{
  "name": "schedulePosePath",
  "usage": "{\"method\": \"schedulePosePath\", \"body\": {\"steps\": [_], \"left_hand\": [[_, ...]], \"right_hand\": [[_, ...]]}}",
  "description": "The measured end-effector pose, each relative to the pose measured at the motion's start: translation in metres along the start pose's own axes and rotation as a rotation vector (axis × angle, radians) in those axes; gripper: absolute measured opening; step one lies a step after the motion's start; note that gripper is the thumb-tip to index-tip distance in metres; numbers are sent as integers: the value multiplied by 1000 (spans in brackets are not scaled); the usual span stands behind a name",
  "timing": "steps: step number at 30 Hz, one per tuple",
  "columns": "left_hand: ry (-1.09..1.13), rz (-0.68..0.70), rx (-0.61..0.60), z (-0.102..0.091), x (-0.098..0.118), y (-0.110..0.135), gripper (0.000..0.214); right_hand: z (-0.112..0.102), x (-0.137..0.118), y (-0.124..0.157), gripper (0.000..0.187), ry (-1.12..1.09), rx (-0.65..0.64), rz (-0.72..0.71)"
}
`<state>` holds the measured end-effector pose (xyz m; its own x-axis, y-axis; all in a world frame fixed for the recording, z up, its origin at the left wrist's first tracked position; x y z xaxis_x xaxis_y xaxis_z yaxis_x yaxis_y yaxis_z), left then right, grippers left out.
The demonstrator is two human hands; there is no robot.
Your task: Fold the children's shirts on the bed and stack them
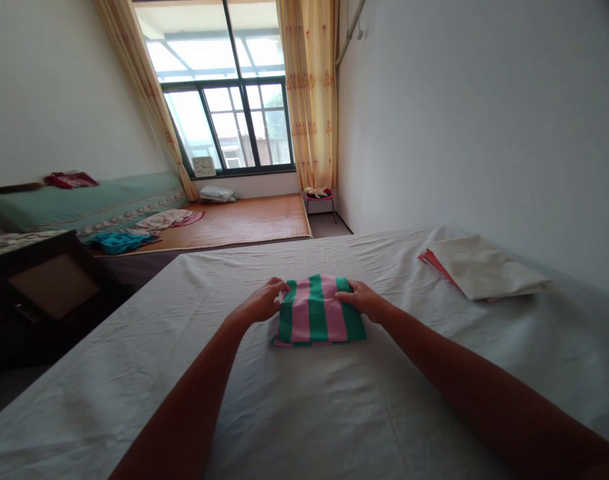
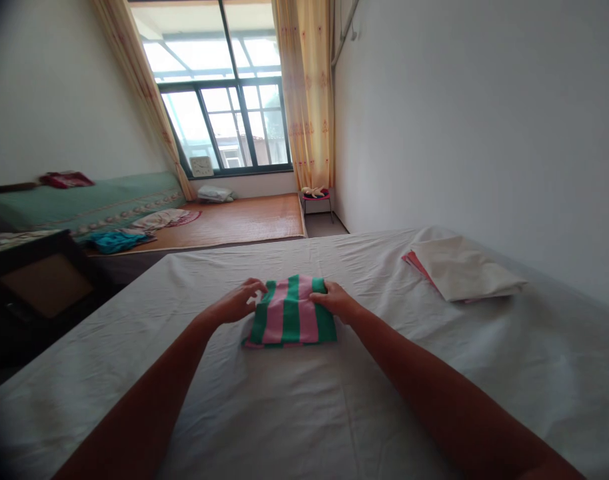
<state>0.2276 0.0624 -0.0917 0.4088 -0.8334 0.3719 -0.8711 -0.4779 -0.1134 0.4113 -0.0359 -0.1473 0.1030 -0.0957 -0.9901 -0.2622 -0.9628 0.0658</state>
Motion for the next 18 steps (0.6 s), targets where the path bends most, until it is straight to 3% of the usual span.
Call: {"method": "schedulePosePath", "body": {"steps": [2,6,9,12,18], "left_hand": [[34,-162,-1,0,-8,-1,20],[278,-201,-330,44,16,0,28],[252,-171,-292,55,29,-6,21],[243,-144,-261,63,28,-12,11],[494,-216,-362,65,-6,-3,18]], "right_hand": [[-17,1,4,29,-79,72,-9],[-47,11,13,30,-142,165,-7],[-57,21,19,31,-125,182,6],[-61,28,23,32,-87,207,-2],[-68,14,33,36,-110,260,-124]]}}
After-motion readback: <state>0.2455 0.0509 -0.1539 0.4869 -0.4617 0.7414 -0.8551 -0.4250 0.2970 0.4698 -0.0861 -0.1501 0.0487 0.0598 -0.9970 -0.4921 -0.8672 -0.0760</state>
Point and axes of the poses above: each hand's wrist, its own y-axis away from the middle knuckle, its own z-axis out of the palm, x = y × z, the point moved 10 cm from there along -y, towards the middle knuckle, and after that the axes turned 1 degree about y, right-handed, at the moved point
